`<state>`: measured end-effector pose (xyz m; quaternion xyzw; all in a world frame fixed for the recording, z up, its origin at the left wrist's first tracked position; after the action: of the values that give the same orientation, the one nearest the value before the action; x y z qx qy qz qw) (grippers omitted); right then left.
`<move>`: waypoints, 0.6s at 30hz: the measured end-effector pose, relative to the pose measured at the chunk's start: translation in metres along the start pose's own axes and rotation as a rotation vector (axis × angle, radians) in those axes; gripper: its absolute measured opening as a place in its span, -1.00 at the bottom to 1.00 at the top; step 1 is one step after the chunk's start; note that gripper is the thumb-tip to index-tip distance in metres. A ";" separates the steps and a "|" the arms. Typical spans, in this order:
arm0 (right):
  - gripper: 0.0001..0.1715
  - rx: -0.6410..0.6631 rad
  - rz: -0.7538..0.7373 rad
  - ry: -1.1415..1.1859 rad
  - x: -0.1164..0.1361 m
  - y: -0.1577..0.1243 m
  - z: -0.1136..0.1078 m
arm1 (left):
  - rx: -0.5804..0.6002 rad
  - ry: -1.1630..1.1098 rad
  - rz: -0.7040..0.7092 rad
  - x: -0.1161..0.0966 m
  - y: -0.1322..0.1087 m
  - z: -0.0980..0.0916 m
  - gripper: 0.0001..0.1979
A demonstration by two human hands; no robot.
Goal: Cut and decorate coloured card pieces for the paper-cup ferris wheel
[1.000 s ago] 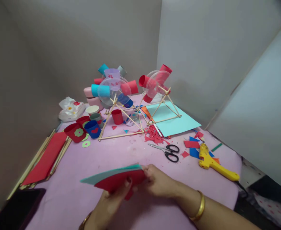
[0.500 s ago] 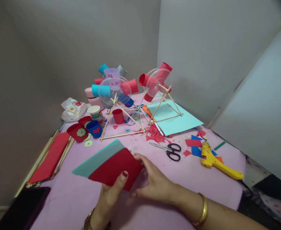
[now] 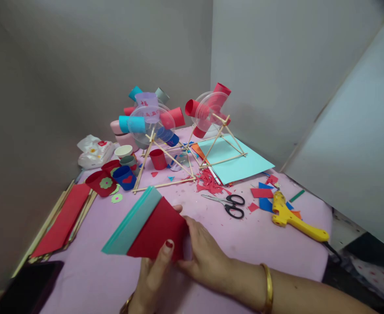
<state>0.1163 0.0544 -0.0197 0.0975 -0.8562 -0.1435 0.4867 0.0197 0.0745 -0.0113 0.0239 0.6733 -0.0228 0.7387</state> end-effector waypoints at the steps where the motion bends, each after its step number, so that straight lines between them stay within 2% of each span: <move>1: -0.11 -0.002 0.002 0.009 0.000 0.000 0.000 | 0.014 -0.012 0.007 -0.002 0.000 0.002 -0.49; 4: 0.05 0.002 0.007 0.054 0.000 0.000 -0.001 | 0.041 -0.039 0.014 -0.002 0.002 0.005 -0.53; 7: 0.16 0.072 0.017 0.131 -0.001 0.004 -0.005 | -0.030 -0.021 0.023 0.002 0.003 -0.002 -0.55; 10: -0.01 0.118 0.017 0.222 -0.001 0.011 -0.017 | -0.068 0.012 0.058 0.001 0.004 -0.008 -0.54; 14: -0.41 0.162 -0.011 0.144 -0.002 0.015 -0.025 | 0.059 0.087 0.059 0.006 0.003 -0.002 -0.58; 16: -0.45 0.203 -0.069 0.099 0.002 0.015 -0.022 | 0.064 0.160 0.061 0.011 0.004 -0.005 -0.60; 18: -0.41 0.226 -0.113 0.069 0.004 0.015 -0.019 | 0.010 0.232 0.074 0.015 0.006 -0.013 -0.62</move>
<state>0.1300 0.0647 -0.0017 0.2047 -0.8427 -0.0700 0.4930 0.0087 0.0813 -0.0275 0.0549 0.7527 0.0042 0.6561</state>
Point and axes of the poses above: each hand's wrist, its own y-axis towards the middle knuckle, its own z-axis out of the palm, x = y × z, the point moved 10 cm from there along y, towards the middle knuckle, and after that the axes turned 8 degrees about -x, right-handed, at the moved point
